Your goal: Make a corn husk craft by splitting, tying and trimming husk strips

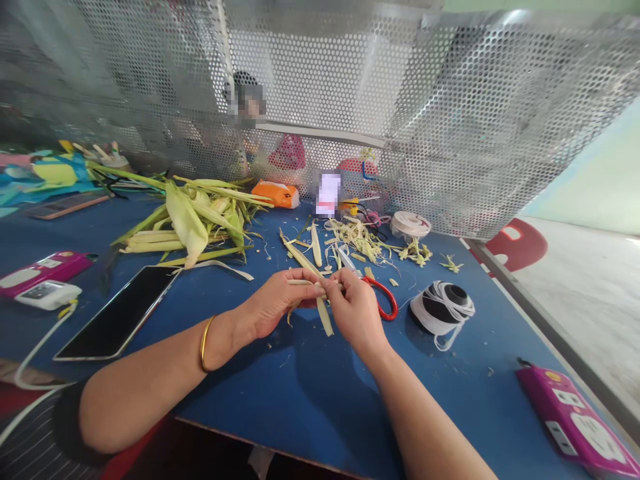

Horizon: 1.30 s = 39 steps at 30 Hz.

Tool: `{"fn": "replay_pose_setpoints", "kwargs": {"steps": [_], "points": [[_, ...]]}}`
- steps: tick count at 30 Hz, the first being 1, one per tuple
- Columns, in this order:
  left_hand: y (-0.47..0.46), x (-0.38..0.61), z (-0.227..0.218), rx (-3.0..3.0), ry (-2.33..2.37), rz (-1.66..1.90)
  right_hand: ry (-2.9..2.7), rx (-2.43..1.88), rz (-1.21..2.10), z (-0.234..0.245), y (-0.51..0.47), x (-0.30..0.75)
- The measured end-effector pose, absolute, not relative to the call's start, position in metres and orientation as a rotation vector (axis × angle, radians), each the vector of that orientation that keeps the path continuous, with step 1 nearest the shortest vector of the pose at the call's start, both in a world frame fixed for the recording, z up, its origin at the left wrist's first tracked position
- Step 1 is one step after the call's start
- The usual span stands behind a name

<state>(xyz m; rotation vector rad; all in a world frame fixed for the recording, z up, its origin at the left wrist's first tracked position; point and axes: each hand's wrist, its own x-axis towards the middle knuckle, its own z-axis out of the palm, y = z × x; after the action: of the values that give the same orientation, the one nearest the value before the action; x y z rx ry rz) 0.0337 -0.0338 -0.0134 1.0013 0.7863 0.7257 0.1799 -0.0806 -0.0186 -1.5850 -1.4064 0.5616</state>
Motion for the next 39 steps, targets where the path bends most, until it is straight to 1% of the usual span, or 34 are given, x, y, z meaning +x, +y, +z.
{"fn": "replay_pose_setpoints", "kwargs": {"steps": [2, 6, 9, 17, 26, 39], "points": [[-0.0341, 0.0342, -0.0136, 1.008, 0.759, 0.748, -1.373, -1.54, 0.632, -0.0204, -0.0798, 0.1793], [-0.0345, 0.0351, -0.0141, 1.009, 0.698, 0.74, -1.206, -1.348, 0.911, -0.0199, -0.0779, 0.1802], [-0.0334, 0.0351, -0.0157, 0.96, 0.668, 0.72, -1.115, -1.271, 1.014, -0.0176, -0.0773, 0.1812], [-0.0297, 0.0328, -0.0138, 0.902, 0.66, 0.668, -1.192, -1.345, 0.896, -0.016, -0.0783, 0.1772], [-0.0287, 0.0313, -0.0158, 0.906, 0.642, 0.626, -1.114, -1.242, 1.034, -0.0145, -0.0793, 0.1779], [-0.027, 0.0306, -0.0142, 0.952, 0.745, 0.653, -1.239, -1.307, 0.858, -0.0174, -0.0797, 0.1795]]}}
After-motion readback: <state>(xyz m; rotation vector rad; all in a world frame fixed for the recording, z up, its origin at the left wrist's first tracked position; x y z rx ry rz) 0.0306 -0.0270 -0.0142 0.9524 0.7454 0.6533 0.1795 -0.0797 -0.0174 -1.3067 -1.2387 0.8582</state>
